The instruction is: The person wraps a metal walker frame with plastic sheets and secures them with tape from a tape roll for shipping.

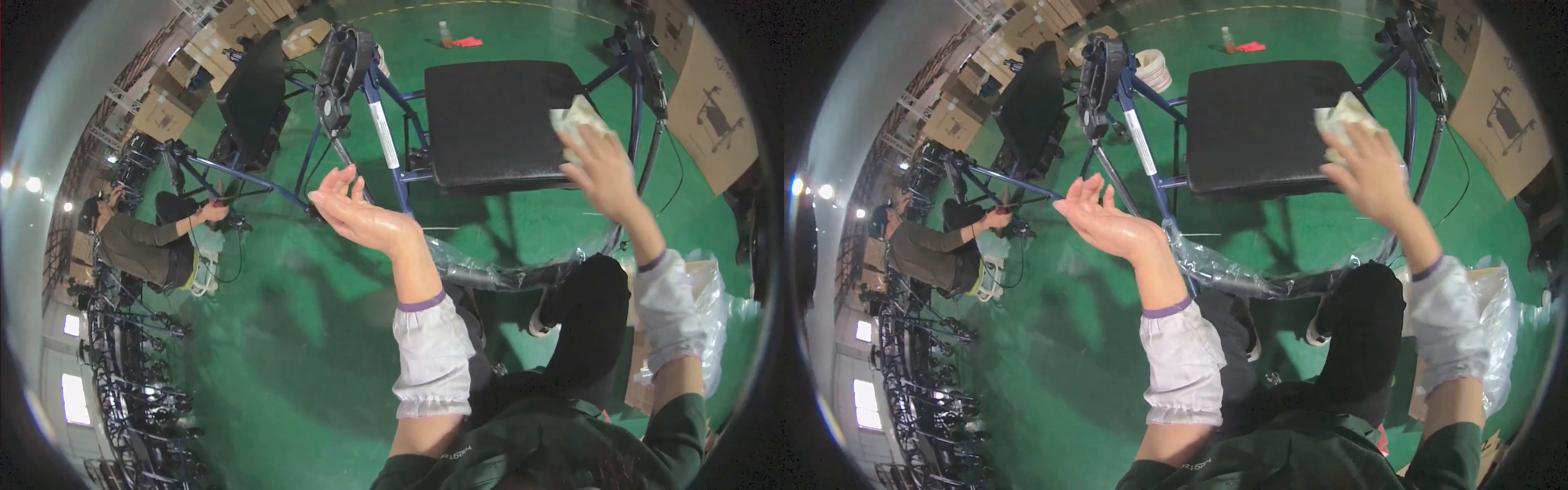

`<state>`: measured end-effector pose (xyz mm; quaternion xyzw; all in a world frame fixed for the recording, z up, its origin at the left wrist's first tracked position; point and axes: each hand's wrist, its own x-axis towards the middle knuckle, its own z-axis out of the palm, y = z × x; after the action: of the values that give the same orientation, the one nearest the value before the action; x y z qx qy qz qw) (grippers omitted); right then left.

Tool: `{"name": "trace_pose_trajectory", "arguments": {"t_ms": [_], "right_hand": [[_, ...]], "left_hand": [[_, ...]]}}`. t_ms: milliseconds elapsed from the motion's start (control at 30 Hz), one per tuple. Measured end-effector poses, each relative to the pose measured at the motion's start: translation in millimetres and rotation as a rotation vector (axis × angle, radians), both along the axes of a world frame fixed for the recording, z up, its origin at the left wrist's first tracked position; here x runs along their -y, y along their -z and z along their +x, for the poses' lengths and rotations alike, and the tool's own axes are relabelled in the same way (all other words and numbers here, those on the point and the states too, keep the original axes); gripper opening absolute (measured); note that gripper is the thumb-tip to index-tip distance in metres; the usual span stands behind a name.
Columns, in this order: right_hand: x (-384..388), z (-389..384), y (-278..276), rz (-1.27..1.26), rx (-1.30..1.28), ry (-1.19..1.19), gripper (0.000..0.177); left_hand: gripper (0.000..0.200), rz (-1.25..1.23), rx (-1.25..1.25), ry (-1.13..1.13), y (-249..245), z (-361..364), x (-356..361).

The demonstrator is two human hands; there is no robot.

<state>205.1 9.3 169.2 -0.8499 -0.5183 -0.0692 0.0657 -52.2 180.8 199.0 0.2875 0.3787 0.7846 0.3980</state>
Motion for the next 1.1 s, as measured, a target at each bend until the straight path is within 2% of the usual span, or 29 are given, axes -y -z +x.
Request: {"name": "trace_pose_trajectory", "arguments": {"t_ms": [67,100,200,267,300,367,400,500,600,700,767,800,833,900,1000,1067,1100], "right_hand": [[-43.2,-43.5,14.5,0.139,0.140,-0.276,0.054],[-64.7,-70.3,18.1,0.168,0.178,-0.341,0.055],[-129.9,-145.8,17.8,0.303,0.142,-0.458,0.058],[-140.6,-156.5,24.5,0.203,0.268,-0.452,0.052],[-136.0,-152.6,17.7,0.177,0.299,-0.447,0.051],[-103.8,-130.8,-15.3,0.342,-0.018,-0.398,0.042],[-85.4,-111.6,-17.8,0.376,-0.100,-0.390,0.042],[-30.0,-17.7,6.1,0.327,-0.147,-0.117,0.028],[-13.8,55.0,11.0,0.127,-0.373,0.135,0.056],[-74.8,21.0,-7.7,0.031,-0.022,0.027,0.039],[-126.0,-49.3,-4.3,0.193,0.253,-0.406,0.018],[-140.4,-76.4,2.8,0.228,0.317,-0.511,0.018],[-144.2,-95.3,12.6,0.223,0.263,-0.568,0.025],[-146.7,-114.1,13.6,0.231,0.191,-0.640,0.048],[-116.7,-52.8,-25.4,0.331,-0.097,-0.742,0.040],[-88.6,52.5,-2.6,0.172,-0.149,-0.320,0.050],[-87.1,85.8,1.0,0.143,-0.152,-0.214,0.053]], "left_hand": [[0.044,-0.027,0.009,-0.011,2.2,-2.6,-1.6],[0.045,-0.038,0.014,-0.009,4.5,-3.7,0.0],[0.047,-0.050,0.037,0.009,7.6,2.8,1.9],[0.043,-0.086,0.041,0.016,5.7,10.1,3.6],[0.042,-0.095,0.041,0.021,5.1,13.1,2.8],[0.039,-0.119,0.049,0.040,5.5,13.9,1.1],[0.039,-0.131,0.050,0.037,6.4,10.7,-0.1],[0.041,-0.160,0.064,0.034,4.7,-0.3,-5.2],[0.043,-0.157,0.083,0.039,9.8,-15.5,-12.3],[0.043,-0.149,0.125,0.079,13.9,-22.4,-19.5],[0.045,-0.124,0.109,0.066,14.1,-19.8,-21.1],[0.045,-0.122,0.101,0.065,15.0,-16.0,-19.7],[0.045,-0.135,0.096,0.069,15.0,-9.4,-16.7],[0.044,-0.137,0.092,0.087,10.5,5.8,-15.3],[0.041,-0.131,0.067,0.090,10.8,16.8,-21.6],[0.041,-0.149,0.052,0.081,15.0,13.5,-23.5],[0.041,-0.143,0.056,0.081,14.0,11.7,-28.1]]}}
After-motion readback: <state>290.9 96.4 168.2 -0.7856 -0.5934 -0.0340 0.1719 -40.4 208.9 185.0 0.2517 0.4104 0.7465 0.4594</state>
